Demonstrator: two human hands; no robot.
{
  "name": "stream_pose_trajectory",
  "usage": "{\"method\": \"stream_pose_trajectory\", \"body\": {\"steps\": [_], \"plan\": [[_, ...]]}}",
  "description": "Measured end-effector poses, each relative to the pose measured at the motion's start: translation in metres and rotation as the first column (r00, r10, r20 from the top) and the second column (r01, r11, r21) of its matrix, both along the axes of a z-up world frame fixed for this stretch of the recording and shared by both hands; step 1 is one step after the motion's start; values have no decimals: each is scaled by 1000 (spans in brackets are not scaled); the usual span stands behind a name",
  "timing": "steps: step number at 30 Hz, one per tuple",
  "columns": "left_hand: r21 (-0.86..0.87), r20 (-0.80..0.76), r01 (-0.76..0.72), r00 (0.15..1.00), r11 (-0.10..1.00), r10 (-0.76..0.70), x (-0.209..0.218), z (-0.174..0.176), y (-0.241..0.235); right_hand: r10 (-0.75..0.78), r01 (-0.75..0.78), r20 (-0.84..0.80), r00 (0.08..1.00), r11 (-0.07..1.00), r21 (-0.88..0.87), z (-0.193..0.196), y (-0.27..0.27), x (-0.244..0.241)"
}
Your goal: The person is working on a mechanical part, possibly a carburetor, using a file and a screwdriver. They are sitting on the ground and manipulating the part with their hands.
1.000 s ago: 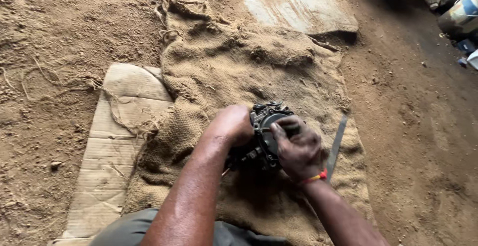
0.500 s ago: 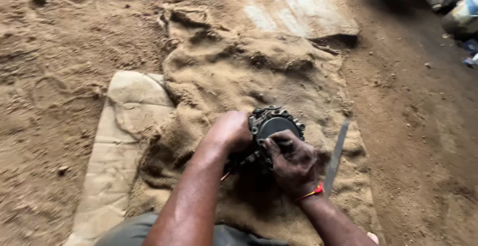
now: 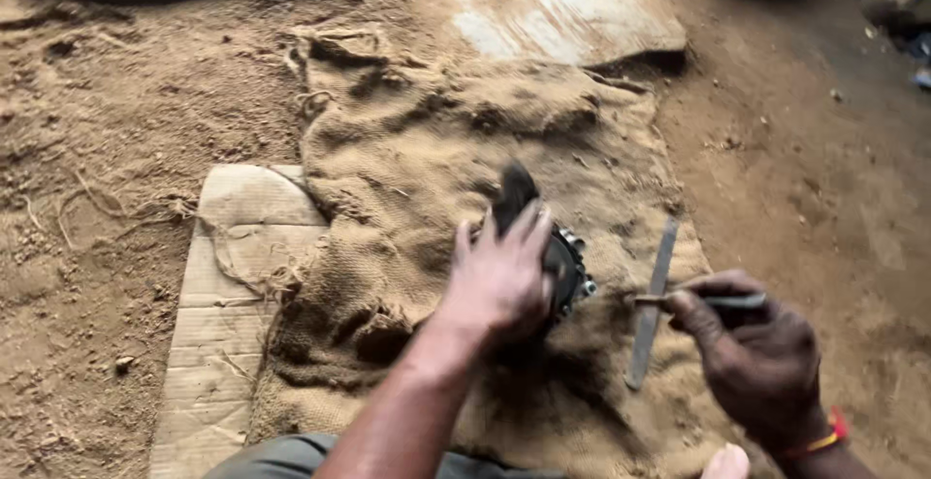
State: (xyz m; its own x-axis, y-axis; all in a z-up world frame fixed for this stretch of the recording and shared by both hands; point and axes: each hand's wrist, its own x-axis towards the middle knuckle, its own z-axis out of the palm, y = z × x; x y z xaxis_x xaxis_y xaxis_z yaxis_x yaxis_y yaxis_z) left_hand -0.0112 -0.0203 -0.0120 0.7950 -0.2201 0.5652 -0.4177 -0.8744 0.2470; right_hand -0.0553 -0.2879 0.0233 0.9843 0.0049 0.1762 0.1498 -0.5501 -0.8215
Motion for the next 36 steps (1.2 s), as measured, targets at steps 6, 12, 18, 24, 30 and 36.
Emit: {"method": "stream_pose_trajectory", "body": {"steps": [6,12,18,24,30,36], "plan": [[432,-448,294,891,853,-80,-35,-60,-57,-127,191,-174,977,883,429,-12,-8,10],[-211,-311,329,870,921,-382,-3,-76,-35,-102,85,29,994,930,358,6,-15,15],[310,-335,2,936,951,107,67,-68,-65,-176,136,40,984,870,474,19,-31,10],[413,-351,301,923,860,-155,-4,-66,-103,-128,118,-16,992,854,506,26,-27,10],[237,-541,16,832,971,118,53,-39,-56,-80,77,-8,997,932,355,21,-24,3],[203,-498,-99,846,974,190,53,-26,-70,-41,37,4,999,934,355,21,-16,8]]}}
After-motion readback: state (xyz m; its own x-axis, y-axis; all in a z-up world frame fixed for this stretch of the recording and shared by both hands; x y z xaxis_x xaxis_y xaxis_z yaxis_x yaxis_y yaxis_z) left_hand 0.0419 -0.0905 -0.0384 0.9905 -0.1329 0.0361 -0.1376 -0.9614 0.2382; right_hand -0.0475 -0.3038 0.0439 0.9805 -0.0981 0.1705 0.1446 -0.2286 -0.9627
